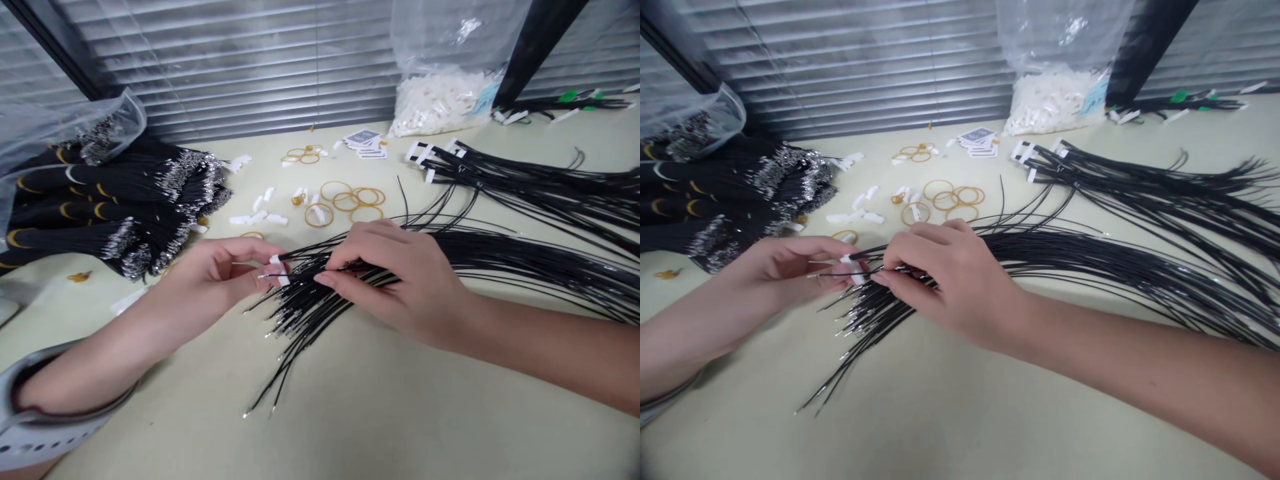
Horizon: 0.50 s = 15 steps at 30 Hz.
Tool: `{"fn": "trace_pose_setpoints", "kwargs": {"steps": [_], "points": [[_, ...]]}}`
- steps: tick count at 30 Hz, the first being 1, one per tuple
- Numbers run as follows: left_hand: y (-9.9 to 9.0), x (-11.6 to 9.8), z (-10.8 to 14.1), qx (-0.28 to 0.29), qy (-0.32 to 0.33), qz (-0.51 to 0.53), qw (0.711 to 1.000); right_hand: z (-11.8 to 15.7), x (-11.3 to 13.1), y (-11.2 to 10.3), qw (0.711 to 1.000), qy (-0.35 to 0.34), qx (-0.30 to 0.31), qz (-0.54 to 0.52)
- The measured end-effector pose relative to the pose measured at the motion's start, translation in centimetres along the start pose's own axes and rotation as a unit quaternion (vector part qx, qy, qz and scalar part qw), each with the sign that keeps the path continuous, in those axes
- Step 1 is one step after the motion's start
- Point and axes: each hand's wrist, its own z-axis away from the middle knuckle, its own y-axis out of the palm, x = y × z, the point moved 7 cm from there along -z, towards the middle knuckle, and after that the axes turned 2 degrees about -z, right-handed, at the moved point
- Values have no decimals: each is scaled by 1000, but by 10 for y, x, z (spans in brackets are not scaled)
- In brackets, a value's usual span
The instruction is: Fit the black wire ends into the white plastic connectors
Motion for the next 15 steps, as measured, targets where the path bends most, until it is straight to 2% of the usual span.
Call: {"fn": "trace_pose_setpoints", "kwargs": {"steps": [3, 7, 15], "points": [[2, -2, 0, 13, 13, -32, 999, 0, -1, -1, 1000, -3, -11, 9], [2, 2, 2, 23, -11, -28, 999, 1, -2, -5, 998, -21, -56, 21], [3, 3, 2, 31, -24, 14, 999, 1, -5, 0, 999, -23, -33, 24]]}}
